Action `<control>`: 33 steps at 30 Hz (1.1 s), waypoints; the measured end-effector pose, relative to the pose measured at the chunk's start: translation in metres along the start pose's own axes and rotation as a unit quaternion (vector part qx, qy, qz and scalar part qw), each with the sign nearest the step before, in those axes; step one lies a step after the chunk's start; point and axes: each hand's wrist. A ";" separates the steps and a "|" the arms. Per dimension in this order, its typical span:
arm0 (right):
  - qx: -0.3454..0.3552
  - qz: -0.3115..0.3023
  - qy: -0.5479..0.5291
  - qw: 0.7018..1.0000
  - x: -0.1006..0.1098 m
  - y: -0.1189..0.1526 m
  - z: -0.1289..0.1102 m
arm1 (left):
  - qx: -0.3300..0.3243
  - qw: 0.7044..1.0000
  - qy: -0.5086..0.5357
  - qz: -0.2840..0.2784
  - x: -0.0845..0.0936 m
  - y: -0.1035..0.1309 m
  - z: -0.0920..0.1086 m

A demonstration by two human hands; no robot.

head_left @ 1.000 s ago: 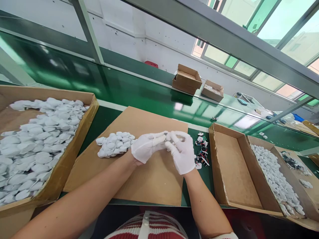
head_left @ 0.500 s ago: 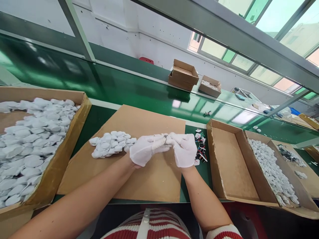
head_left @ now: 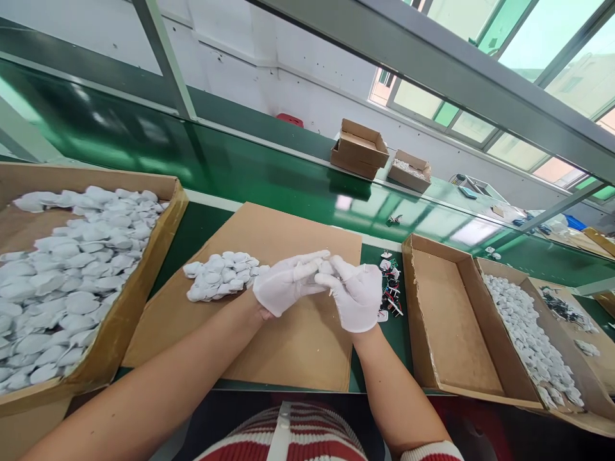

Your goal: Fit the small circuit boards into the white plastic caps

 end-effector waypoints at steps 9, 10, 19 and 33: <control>0.176 0.071 0.284 0.940 -0.016 0.002 -0.026 | -0.071 0.996 0.007 -0.051 -0.001 -0.004 -0.007; 0.168 0.062 0.304 0.936 -0.019 0.004 -0.029 | -0.074 0.996 0.006 -0.056 0.000 -0.004 -0.008; 0.091 0.052 0.184 0.977 -0.020 0.002 -0.011 | -0.082 0.994 0.043 -0.055 0.009 -0.008 -0.009; 0.085 -0.076 0.044 0.992 0.000 -0.013 -0.001 | 0.019 0.998 -0.024 -0.051 0.006 0.003 -0.015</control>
Point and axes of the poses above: each hand's wrist, its own y-axis away from the middle knuckle, its own x-axis out of the back of the hand, z = x × y, and after that the axes turned 10 degrees about -z, right-handed
